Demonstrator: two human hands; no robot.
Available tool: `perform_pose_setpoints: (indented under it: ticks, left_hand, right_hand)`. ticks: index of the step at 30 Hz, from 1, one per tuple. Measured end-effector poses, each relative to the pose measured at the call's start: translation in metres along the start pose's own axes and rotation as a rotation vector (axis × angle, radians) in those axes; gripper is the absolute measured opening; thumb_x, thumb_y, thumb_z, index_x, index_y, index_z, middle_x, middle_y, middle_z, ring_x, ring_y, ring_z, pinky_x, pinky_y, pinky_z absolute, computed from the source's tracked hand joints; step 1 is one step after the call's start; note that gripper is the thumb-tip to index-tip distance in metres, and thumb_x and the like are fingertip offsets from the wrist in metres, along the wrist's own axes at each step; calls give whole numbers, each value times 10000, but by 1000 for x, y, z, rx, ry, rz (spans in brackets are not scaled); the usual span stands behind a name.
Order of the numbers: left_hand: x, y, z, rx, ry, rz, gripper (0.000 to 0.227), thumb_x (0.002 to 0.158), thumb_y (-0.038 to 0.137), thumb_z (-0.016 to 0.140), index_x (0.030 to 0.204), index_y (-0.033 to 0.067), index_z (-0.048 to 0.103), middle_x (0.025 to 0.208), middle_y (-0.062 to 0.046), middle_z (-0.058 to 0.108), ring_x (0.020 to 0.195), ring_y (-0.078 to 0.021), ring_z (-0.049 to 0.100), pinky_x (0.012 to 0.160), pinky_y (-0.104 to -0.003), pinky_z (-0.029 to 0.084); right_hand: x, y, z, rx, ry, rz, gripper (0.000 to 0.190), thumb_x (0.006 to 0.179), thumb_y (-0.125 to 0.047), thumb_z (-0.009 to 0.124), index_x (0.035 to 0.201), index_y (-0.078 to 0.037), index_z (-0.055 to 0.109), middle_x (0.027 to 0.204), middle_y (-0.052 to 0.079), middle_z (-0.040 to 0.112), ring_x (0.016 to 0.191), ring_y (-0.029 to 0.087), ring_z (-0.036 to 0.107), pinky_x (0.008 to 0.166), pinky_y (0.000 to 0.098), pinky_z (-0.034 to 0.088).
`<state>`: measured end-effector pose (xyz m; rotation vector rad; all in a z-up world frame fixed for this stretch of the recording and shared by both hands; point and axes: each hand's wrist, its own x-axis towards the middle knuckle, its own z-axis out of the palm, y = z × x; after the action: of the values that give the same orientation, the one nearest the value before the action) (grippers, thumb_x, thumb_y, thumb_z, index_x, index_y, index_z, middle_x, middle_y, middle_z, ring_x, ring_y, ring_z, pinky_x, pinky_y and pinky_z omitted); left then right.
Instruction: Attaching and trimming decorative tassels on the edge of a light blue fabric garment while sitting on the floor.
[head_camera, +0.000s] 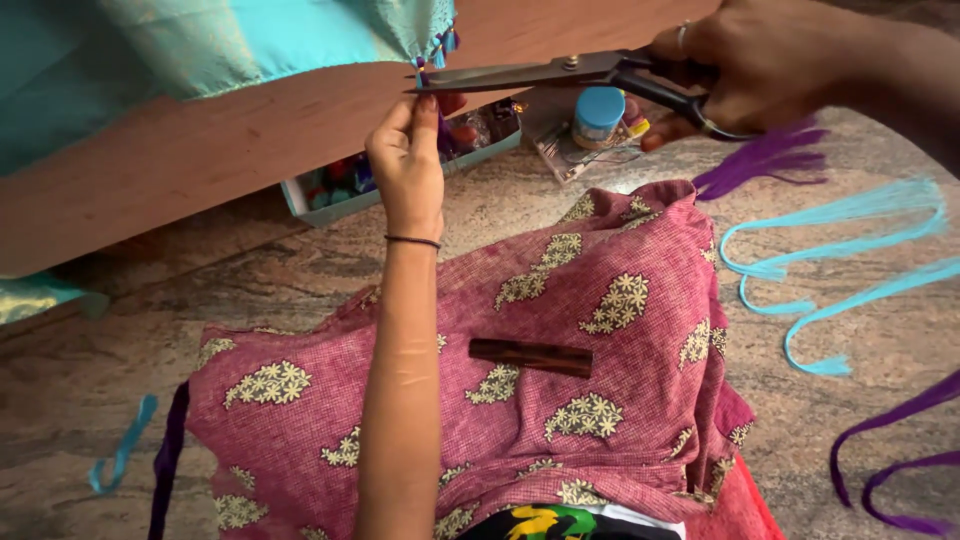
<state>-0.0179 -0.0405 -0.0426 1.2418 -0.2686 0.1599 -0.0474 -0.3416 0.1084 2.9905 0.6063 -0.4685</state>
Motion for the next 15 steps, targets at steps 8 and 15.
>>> perform_pose_setpoints:
  ticks: [8, 15]
  left_hand:
    - [0, -12, 0, -66, 37, 12, 274, 1095, 181, 573, 1130, -40, 730, 1047, -109, 762, 926, -165, 727, 747, -340, 646]
    - [2, -14, 0, -8, 67, -34, 269, 1073, 183, 577, 1102, -33, 735, 975, -86, 766, 835, -132, 712, 691, -313, 619]
  right_hand:
    - [13, -5, -7, 199, 5, -22, 529, 733, -484, 792, 998, -37, 687, 702, 143, 686, 643, 306, 597, 598, 465, 481]
    - [11, -14, -15, 151, -96, 37, 547, 797, -539, 824, 979, -37, 705, 761, 123, 678, 686, 282, 621, 641, 436, 505]
